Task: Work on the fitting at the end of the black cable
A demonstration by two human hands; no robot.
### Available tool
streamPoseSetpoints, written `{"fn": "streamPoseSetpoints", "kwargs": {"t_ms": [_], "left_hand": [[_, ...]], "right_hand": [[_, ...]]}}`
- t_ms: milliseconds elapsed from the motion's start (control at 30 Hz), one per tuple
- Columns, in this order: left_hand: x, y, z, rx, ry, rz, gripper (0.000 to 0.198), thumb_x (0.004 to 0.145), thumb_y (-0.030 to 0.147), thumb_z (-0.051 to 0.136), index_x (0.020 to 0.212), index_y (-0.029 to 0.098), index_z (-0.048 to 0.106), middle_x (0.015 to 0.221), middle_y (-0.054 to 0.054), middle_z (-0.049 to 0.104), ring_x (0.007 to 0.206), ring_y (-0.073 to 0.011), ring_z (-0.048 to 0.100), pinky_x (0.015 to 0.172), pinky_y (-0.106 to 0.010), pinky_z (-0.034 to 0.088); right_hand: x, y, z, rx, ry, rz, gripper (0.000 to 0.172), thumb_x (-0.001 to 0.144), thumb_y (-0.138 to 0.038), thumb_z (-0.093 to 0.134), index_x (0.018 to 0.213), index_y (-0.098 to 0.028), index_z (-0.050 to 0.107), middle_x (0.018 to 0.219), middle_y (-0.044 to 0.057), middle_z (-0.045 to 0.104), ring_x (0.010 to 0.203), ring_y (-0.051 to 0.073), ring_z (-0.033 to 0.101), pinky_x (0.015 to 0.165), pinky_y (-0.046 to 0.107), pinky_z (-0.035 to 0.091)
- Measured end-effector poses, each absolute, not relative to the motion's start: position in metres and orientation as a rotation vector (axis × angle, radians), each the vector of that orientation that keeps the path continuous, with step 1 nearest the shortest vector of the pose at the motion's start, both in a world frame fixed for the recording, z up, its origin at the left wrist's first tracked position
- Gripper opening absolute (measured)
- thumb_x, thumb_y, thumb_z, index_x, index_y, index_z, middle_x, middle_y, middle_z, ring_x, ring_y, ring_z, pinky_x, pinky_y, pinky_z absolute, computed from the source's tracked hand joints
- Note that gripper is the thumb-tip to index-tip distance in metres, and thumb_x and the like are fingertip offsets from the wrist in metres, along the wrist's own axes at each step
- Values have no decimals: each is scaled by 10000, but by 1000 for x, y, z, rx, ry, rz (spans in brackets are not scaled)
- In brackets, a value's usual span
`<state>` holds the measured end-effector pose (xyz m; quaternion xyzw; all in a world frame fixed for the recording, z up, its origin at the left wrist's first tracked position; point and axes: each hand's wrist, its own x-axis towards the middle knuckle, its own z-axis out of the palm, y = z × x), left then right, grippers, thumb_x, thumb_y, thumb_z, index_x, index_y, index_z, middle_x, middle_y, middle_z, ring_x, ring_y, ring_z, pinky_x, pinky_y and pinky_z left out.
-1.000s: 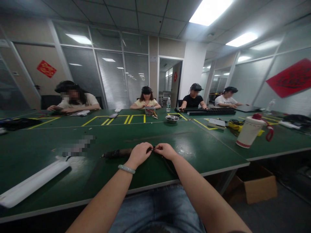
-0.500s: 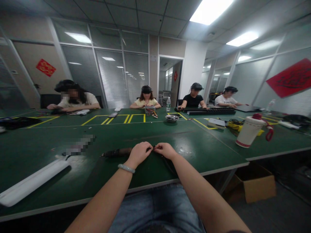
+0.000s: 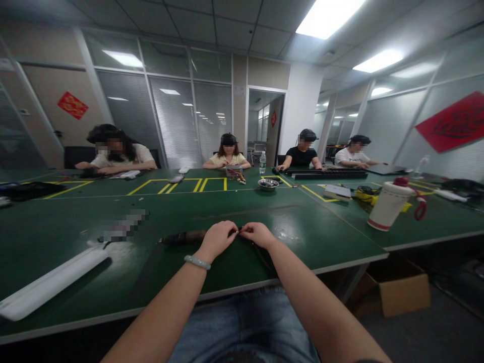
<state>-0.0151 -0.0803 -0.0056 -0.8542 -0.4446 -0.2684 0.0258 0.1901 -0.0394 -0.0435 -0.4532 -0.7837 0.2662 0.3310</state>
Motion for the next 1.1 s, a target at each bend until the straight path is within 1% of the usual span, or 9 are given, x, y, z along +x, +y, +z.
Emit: {"fn": "streamPoseSetpoints", "kwargs": {"t_ms": [300,500,700,867,1100], "left_hand": [[-15,-80,-5,-2636,-1377,-803,138,875,291,553,963,221,632,977,-38,656,923,-193,589,848,-316,440],[-15,-79,-7,-2611,-1353,-825,179,874,268,561,1044,237,607,1014,-28,655,948,-195,587,866,-321,429],[-16,-78,-9,-2615,-1341,-817,113,885,287,553,944,221,623,955,-28,649,904,-186,582,824,-308,428],[-16,-78,-8,-2631,-1317,-835,134,901,282,530,934,219,643,964,-32,652,905,-180,584,834,-307,426],[-17,-78,-8,-2634,-1282,-824,108,870,238,566,942,229,646,968,-18,649,901,-176,585,820,-304,432]], "right_hand": [[190,-40,-41,-1187,-2053,712,216,783,-360,662,895,-185,721,796,14,705,702,133,619,634,216,450],[189,-42,-39,-1182,-2054,700,204,787,-355,659,883,-189,727,790,8,705,704,136,618,639,219,448],[189,-43,-38,-1193,-2066,682,199,789,-347,660,896,-196,732,829,11,718,730,139,625,675,226,457],[189,-41,-39,-1203,-2067,674,214,783,-348,667,915,-192,732,821,13,715,730,139,624,680,228,460],[189,-44,-37,-1210,-2057,692,210,780,-346,669,907,-190,730,800,11,710,703,135,616,649,224,455]]}}
